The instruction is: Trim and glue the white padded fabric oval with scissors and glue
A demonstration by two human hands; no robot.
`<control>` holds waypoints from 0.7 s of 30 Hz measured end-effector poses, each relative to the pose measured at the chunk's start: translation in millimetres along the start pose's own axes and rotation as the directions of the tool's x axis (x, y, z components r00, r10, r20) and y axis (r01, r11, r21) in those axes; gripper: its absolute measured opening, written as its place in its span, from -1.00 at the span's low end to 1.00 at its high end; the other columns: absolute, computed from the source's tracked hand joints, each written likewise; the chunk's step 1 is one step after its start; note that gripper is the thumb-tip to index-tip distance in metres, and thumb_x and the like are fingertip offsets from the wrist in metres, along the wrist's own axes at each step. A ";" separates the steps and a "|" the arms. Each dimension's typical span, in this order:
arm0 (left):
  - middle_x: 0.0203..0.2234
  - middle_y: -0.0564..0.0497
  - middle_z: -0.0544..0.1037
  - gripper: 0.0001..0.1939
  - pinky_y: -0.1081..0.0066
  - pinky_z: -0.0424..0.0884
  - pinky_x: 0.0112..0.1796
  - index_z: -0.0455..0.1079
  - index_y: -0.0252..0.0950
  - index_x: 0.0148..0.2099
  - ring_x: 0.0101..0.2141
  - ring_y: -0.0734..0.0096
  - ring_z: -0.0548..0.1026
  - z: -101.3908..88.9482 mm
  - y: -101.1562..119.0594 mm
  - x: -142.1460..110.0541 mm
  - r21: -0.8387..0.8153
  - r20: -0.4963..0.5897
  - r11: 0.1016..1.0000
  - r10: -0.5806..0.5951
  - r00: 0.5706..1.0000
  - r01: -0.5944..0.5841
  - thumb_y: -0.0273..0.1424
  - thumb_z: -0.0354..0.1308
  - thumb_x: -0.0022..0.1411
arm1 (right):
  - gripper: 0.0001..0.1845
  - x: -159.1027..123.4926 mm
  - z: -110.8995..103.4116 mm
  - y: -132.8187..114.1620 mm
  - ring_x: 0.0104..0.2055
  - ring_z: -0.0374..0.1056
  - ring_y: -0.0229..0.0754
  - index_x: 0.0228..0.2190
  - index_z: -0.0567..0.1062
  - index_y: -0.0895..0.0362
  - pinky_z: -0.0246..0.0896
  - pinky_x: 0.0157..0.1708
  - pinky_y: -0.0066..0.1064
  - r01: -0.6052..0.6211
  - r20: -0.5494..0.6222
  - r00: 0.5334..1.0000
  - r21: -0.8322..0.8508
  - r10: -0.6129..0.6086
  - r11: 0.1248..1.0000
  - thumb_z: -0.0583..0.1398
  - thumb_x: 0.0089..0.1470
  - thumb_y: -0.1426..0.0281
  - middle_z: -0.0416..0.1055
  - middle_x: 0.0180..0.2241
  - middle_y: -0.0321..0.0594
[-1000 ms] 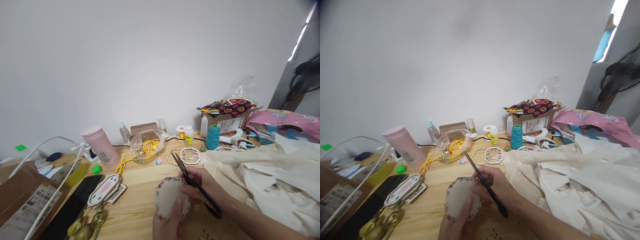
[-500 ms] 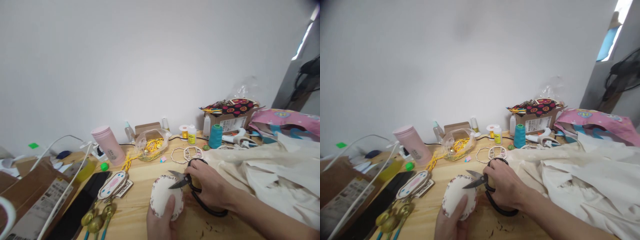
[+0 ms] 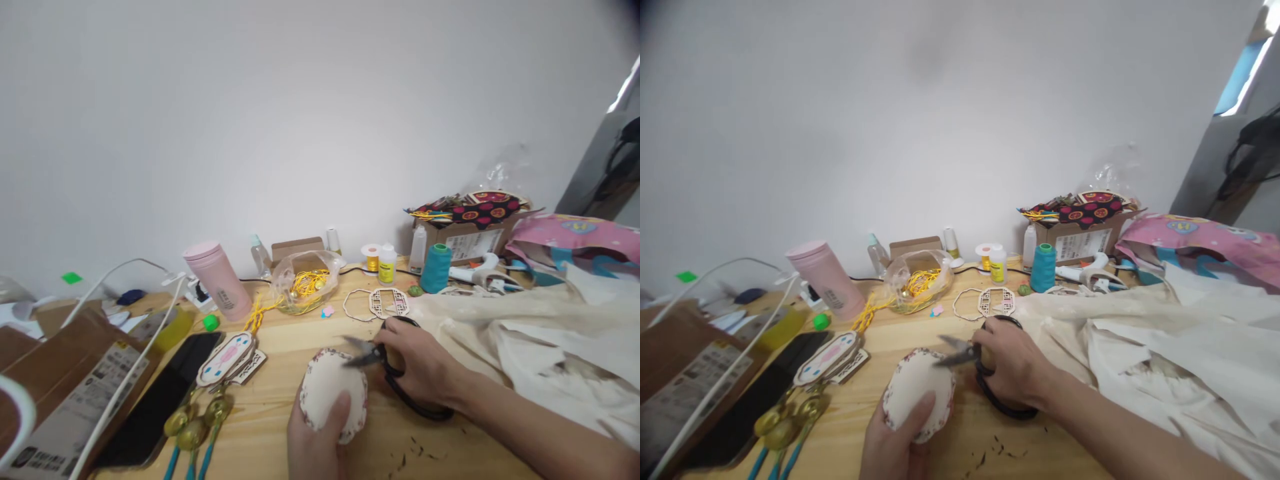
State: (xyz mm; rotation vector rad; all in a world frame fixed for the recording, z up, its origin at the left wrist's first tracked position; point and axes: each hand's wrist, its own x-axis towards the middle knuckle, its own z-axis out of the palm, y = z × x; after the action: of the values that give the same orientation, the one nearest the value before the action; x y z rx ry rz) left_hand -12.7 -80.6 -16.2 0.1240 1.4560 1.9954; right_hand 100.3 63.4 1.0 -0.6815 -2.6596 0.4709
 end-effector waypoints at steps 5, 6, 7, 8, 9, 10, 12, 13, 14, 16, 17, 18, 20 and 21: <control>-0.39 -0.07 0.56 -0.29 0.34 0.45 -0.39 0.24 -0.35 -0.03 -0.34 0.14 0.51 -1.1 4.9 -7.2 0.068 -0.040 0.997 -0.030 0.999 0.032 -0.40 0.34 -0.32 | -0.66 -3.4 -3.6 7.0 -0.36 0.22 -0.17 -0.36 0.39 0.10 0.07 -0.40 -0.42 -0.046 -0.023 0.999 0.046 0.048 0.998 0.24 -0.25 0.23 0.28 -0.38 -0.23; -0.37 -0.06 0.55 -0.26 0.33 0.46 -0.38 0.20 -0.33 0.01 -0.33 0.14 0.51 0.0 5.9 -7.7 0.023 -0.028 0.999 -0.027 0.999 0.027 -0.41 0.34 -0.30 | -0.66 -4.8 -2.9 4.4 -0.36 0.22 -0.19 -0.37 0.39 0.09 0.07 -0.41 -0.43 -0.005 -0.008 1.000 0.072 0.006 0.997 0.25 -0.27 0.24 0.28 -0.39 -0.25; -0.33 -0.06 0.55 -0.24 0.33 0.45 -0.36 0.18 -0.30 0.03 -0.31 0.15 0.50 1.4 6.7 -7.9 -0.018 -0.015 1.000 -0.021 1.000 0.021 -0.42 0.33 -0.29 | -0.66 -6.2 -1.8 0.8 -0.38 0.21 -0.20 -0.38 0.39 0.09 0.07 -0.43 -0.45 0.029 0.009 1.000 0.091 -0.030 0.995 0.26 -0.28 0.25 0.28 -0.40 -0.26; -0.30 -0.06 0.54 -0.23 0.33 0.45 -0.33 0.17 -0.28 0.05 -0.28 0.16 0.49 2.7 7.2 -7.8 -0.046 -0.007 0.999 -0.016 1.000 0.015 -0.43 0.33 -0.28 | -0.67 -7.4 -0.3 -3.2 -0.39 0.21 -0.21 -0.39 0.40 0.08 0.06 -0.44 -0.45 0.052 0.023 0.998 0.098 -0.055 0.994 0.27 -0.29 0.23 0.28 -0.41 -0.27; -0.27 -0.07 0.53 -0.24 0.34 0.44 -0.32 0.17 -0.27 0.05 -0.26 0.16 0.48 4.0 7.6 -7.6 -0.063 -0.002 0.998 -0.018 1.000 0.018 -0.45 0.33 -0.27 | -0.67 -8.3 1.2 -7.1 -0.40 0.20 -0.21 -0.40 0.40 0.08 0.06 -0.45 -0.46 0.065 0.032 0.997 0.095 -0.068 0.993 0.27 -0.28 0.21 0.28 -0.42 -0.27; -0.26 -0.07 0.52 -0.24 0.34 0.44 -0.31 0.17 -0.26 0.05 -0.26 0.16 0.48 5.1 8.0 -7.5 -0.075 0.003 0.997 -0.026 1.000 0.026 -0.46 0.32 -0.26 | -0.66 -9.0 2.5 -10.5 -0.41 0.20 -0.21 -0.41 0.40 0.08 0.05 -0.46 -0.46 0.066 0.033 0.997 0.085 -0.069 0.994 0.26 -0.28 0.19 0.28 -0.42 -0.27; -0.25 -0.07 0.52 -0.25 0.34 0.45 -0.33 0.16 -0.26 0.06 -0.27 0.18 0.49 6.5 8.9 -7.8 -0.096 0.017 0.995 -0.035 0.999 0.036 -0.47 0.32 -0.25 | -0.66 -9.5 4.1 -14.2 -0.42 0.20 -0.21 -0.42 0.40 0.09 0.04 -0.48 -0.45 0.057 0.025 0.998 0.063 -0.059 0.996 0.25 -0.26 0.16 0.28 -0.44 -0.27; -0.27 -0.07 0.53 -0.26 0.35 0.45 -0.34 0.16 -0.26 0.05 -0.29 0.20 0.50 6.9 9.4 -8.3 -0.096 0.017 0.995 -0.038 0.999 0.039 -0.48 0.31 -0.24 | -0.68 -9.3 4.2 -14.2 -0.43 0.20 -0.22 -0.43 0.40 0.09 0.04 -0.48 -0.46 0.054 0.026 0.998 0.056 -0.056 0.997 0.24 -0.26 0.17 0.28 -0.44 -0.27; -0.29 -0.06 0.53 -0.27 0.37 0.45 -0.35 0.16 -0.26 0.04 -0.30 0.21 0.50 6.9 9.8 -9.2 -0.091 0.011 0.995 -0.040 0.999 0.041 -0.49 0.30 -0.23 | -0.70 -8.9 3.8 -12.9 -0.43 0.21 -0.22 -0.44 0.41 0.09 0.04 -0.48 -0.46 0.050 0.031 0.998 0.051 -0.052 0.997 0.24 -0.26 0.18 0.29 -0.44 -0.27; -0.35 -0.05 0.55 -0.30 0.39 0.46 -0.38 0.18 -0.29 0.02 -0.34 0.23 0.51 6.1 10.1 -11.5 -0.055 -0.009 0.998 -0.044 0.999 0.043 -0.49 0.30 -0.25 | -0.74 -7.3 1.8 -6.6 -0.42 0.23 -0.22 -0.45 0.41 0.08 0.05 -0.47 -0.46 0.006 0.026 1.000 0.033 -0.007 0.999 0.24 -0.25 0.22 0.30 -0.43 -0.26; -0.39 -0.05 0.55 -0.30 0.39 0.46 -0.40 0.20 -0.32 0.00 -0.36 0.22 0.51 5.3 9.9 -12.9 -0.020 -0.012 0.999 -0.044 0.999 0.044 -0.48 0.31 -0.26 | -0.74 -6.3 0.3 -2.1 -0.41 0.24 -0.20 -0.44 0.42 0.08 0.06 -0.46 -0.45 -0.043 0.010 0.999 0.012 0.043 0.999 0.23 -0.23 0.22 0.31 -0.42 -0.25; -0.42 -0.05 0.56 -0.30 0.38 0.46 -0.43 0.21 -0.34 -0.02 -0.39 0.20 0.51 4.4 9.6 -14.3 0.022 -0.019 0.999 -0.040 0.999 0.040 -0.47 0.32 -0.29 | -0.72 -5.3 -1.2 2.6 -0.40 0.26 -0.18 -0.41 0.43 0.08 0.07 -0.45 -0.43 -0.100 -0.012 0.995 -0.012 0.099 0.995 0.22 -0.23 0.21 0.32 -0.41 -0.23; -0.44 -0.07 0.56 -0.29 0.36 0.45 -0.45 0.23 -0.39 -0.03 -0.42 0.17 0.51 3.1 8.5 -16.4 0.107 -0.048 0.994 -0.005 0.999 0.010 -0.43 0.33 -0.33 | -0.66 -3.6 -3.4 10.3 -0.36 0.27 -0.13 -0.37 0.44 0.10 0.09 -0.41 -0.39 -0.181 -0.059 0.982 -0.034 0.179 0.983 0.21 -0.22 0.16 0.34 -0.39 -0.20; -0.43 -0.09 0.56 -0.28 0.36 0.45 -0.45 0.23 -0.40 -0.04 -0.40 0.16 0.51 2.9 7.9 -17.0 0.141 -0.070 0.990 0.019 0.997 -0.009 -0.42 0.33 -0.33 | -0.63 -3.2 -3.8 12.3 -0.34 0.28 -0.12 -0.35 0.43 0.10 0.10 -0.39 -0.39 -0.183 -0.068 0.981 -0.023 0.181 0.983 0.21 -0.22 0.15 0.35 -0.38 -0.19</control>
State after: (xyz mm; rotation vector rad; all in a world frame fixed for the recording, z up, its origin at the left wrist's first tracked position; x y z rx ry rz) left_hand -1.7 -88.9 -3.2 0.1254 1.6449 1.9251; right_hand 109.4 72.9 -1.3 -0.9379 -2.5587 0.4507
